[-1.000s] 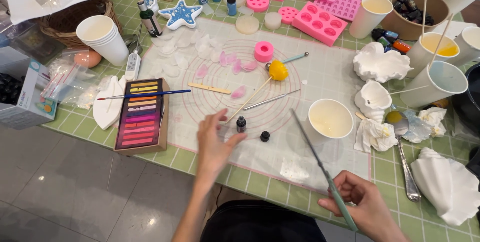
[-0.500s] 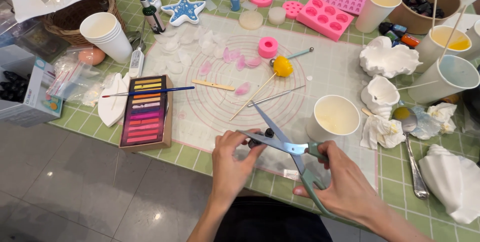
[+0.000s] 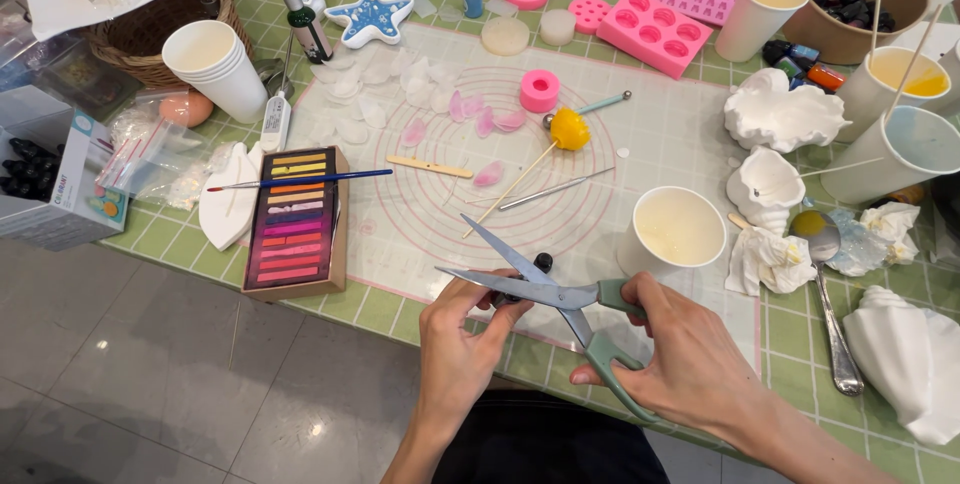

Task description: Pouring melted wax into a cup, adding colorants, and stirring to prepare it for candle making.

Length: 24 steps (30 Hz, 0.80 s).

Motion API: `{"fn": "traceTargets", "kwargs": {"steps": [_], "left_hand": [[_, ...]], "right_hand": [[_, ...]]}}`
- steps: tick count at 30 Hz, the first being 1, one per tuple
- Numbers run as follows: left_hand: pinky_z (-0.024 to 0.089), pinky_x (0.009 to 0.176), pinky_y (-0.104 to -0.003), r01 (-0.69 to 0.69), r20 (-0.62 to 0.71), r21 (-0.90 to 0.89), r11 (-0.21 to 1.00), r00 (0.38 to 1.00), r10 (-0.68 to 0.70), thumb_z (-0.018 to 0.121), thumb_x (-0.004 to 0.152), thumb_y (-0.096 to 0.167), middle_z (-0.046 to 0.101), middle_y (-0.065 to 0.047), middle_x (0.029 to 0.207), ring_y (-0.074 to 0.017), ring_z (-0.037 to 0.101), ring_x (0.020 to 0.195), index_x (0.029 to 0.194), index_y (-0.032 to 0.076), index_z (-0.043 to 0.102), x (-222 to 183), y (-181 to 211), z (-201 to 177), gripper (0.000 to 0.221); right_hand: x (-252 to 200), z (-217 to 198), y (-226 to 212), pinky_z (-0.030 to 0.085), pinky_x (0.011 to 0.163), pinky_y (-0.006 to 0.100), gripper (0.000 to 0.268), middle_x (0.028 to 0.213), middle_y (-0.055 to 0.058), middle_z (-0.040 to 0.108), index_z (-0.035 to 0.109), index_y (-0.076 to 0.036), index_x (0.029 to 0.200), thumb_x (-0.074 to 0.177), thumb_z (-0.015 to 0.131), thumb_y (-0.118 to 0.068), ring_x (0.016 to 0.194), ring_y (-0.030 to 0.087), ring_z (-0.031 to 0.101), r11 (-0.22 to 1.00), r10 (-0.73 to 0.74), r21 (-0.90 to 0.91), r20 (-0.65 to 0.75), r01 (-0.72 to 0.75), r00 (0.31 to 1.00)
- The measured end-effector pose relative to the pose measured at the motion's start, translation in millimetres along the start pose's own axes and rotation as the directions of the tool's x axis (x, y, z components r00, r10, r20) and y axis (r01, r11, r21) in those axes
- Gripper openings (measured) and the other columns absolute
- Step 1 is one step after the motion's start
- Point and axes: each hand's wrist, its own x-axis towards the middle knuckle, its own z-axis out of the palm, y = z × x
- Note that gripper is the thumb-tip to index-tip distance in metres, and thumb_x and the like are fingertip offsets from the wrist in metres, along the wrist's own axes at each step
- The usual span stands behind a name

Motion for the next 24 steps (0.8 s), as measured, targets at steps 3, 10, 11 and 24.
{"fn": "traceTargets", "kwargs": {"steps": [3,10,11,24], "left_hand": [[0.056,0.069,-0.029,-0.012,-0.021,0.051,0.999,1.000,0.013,0.082,0.077,0.005,0.078,-0.008,0.096,-0.0173,0.068,0.074,0.106,0.002,0.077,-1.8,-2.9,-3.0,0.029],[0.057,0.075,-0.031,-0.119,-0.048,0.108,0.987,0.991,0.124,0.079,0.078,-0.002,0.075,-0.010,0.098,-0.0212,0.073,0.085,0.108,-0.001,0.075,-3.2,-8.5,-10.1,0.030],[0.057,0.075,-0.032,-0.109,-0.050,0.101,0.989,0.992,0.115,0.078,0.077,-0.003,0.075,-0.011,0.098,-0.0215,0.073,0.085,0.108,-0.002,0.074,-3.7,-11.0,-10.3,0.031],[0.056,0.075,-0.025,0.188,-0.183,-0.067,0.980,0.963,-0.197,0.077,0.082,-0.002,0.076,-0.005,0.094,-0.0091,0.067,0.080,0.117,0.002,0.075,4.9,-54.5,-43.1,0.035]], "right_hand": [[-0.3,1.9,2.8,0.055,0.063,0.046,0.092,0.085,0.017,0.069,0.057,-0.003,0.105,0.051,0.092,-0.069,0.070,0.034,0.070,0.998,-0.069,-0.008,-0.028,0.069,0.997],[-1.2,-3.3,-8.4,0.049,0.057,0.050,0.082,0.061,0.015,0.062,0.057,-0.006,0.091,0.056,0.089,-0.073,0.057,0.040,0.064,0.989,-0.064,-0.130,0.016,0.066,0.998],[-0.8,-1.0,-6.5,0.049,0.057,0.049,0.081,0.060,0.014,0.062,0.056,-0.006,0.089,0.057,0.089,-0.073,0.056,0.039,0.064,0.985,-0.085,-0.146,0.017,0.087,0.996],[11.3,20.7,32.0,0.045,0.057,0.046,0.071,0.055,0.019,0.057,0.054,-0.007,0.076,0.060,0.095,-0.062,0.056,0.040,0.056,0.999,0.029,-0.041,0.113,-0.025,0.993]]}}
